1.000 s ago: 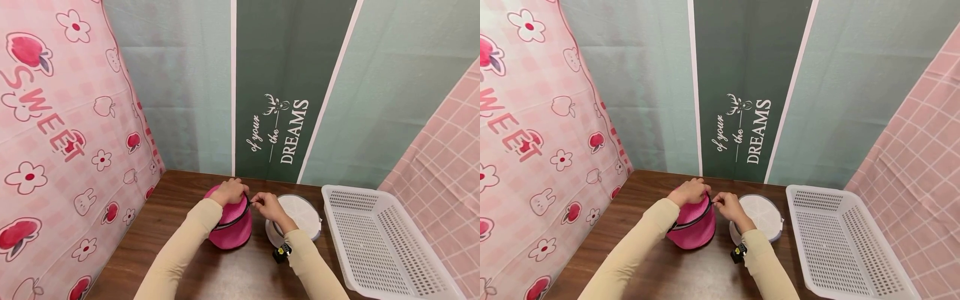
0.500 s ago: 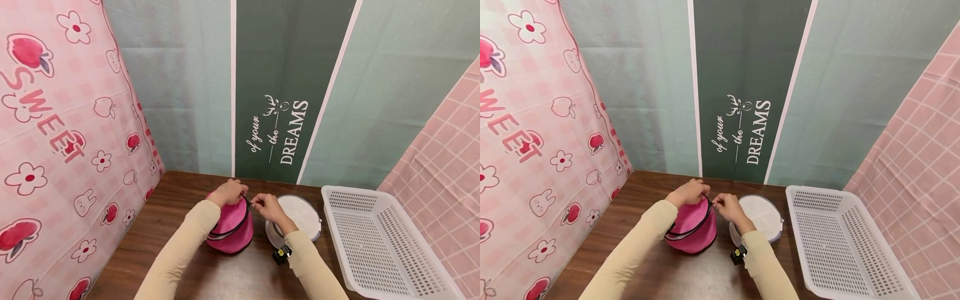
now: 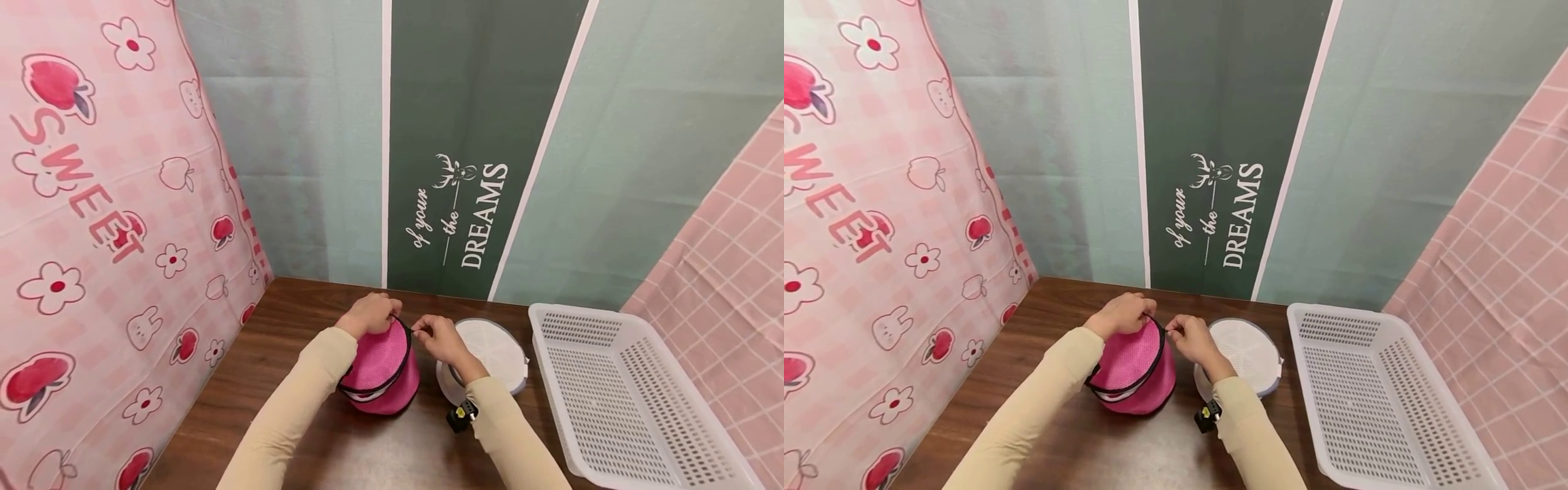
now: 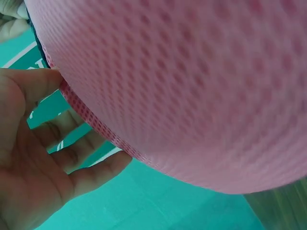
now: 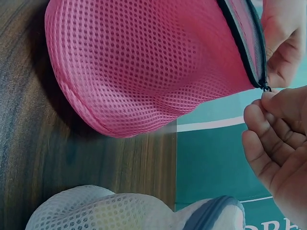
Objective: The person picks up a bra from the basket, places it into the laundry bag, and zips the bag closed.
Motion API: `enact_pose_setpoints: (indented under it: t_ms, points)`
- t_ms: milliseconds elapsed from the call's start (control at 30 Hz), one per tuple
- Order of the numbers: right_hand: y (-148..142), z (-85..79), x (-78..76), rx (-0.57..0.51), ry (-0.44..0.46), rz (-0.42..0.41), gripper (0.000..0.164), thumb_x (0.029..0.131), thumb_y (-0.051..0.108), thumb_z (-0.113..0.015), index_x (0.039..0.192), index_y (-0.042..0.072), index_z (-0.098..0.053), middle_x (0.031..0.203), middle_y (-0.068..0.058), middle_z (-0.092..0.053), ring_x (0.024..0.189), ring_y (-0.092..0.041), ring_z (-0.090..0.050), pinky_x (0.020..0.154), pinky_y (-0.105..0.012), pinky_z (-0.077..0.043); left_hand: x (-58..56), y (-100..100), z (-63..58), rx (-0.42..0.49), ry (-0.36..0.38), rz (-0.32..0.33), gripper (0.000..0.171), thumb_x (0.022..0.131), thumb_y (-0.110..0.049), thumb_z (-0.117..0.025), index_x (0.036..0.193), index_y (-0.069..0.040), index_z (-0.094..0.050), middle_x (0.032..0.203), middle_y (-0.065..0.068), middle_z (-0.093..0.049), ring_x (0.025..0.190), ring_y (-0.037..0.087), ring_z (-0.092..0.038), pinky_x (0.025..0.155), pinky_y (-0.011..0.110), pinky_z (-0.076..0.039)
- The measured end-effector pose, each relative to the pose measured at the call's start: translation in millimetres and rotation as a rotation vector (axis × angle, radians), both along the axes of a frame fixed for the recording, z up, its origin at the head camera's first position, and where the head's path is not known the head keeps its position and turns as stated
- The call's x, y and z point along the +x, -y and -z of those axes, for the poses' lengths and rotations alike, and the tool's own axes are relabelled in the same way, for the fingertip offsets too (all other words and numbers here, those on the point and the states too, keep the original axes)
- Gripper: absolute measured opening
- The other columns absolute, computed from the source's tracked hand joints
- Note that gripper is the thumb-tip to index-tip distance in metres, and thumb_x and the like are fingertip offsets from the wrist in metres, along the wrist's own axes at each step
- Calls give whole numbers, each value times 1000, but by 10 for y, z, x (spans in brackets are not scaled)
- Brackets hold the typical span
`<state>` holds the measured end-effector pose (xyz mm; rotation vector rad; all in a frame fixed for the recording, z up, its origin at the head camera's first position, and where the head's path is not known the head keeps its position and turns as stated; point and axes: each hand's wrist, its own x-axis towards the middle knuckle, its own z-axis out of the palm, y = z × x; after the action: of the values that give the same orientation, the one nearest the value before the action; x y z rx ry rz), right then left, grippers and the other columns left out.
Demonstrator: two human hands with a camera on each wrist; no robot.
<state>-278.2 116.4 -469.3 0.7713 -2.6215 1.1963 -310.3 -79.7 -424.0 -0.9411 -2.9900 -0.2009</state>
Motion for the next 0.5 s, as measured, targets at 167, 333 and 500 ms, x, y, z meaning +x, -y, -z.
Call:
enact_pose_setpoints:
  t_ms: [167, 333, 500]
  points:
    - [-44, 9, -5, 3, 11, 6, 8, 81, -1, -64, 83, 5, -68, 70, 5, -58, 59, -9, -48, 52, -25, -42, -11, 66, 20, 16, -2, -60, 8, 85, -10, -58, 82, -18, -55, 73, -3, -54, 77, 16, -56, 63, 30, -45]
    - [-95, -4, -24, -6, -1, 20, 9, 81, -2, -64, 81, 6, -68, 68, 6, -58, 59, -9, -48, 52, -25, -42, -29, 121, 39, 50, 30, -94, 5, 85, -11, -56, 86, -16, -56, 72, -1, -56, 73, 17, -57, 61, 31, -46]
    - [-123, -22, -17, -2, 28, 29, 10, 82, -2, -64, 82, 7, -67, 69, 5, -58, 60, -10, -49, 53, -26, -43, -2, 219, 45, 69, 54, -169, 2, 87, -14, -57, 89, -13, -58, 71, 1, -56, 70, 18, -55, 59, 32, -45]
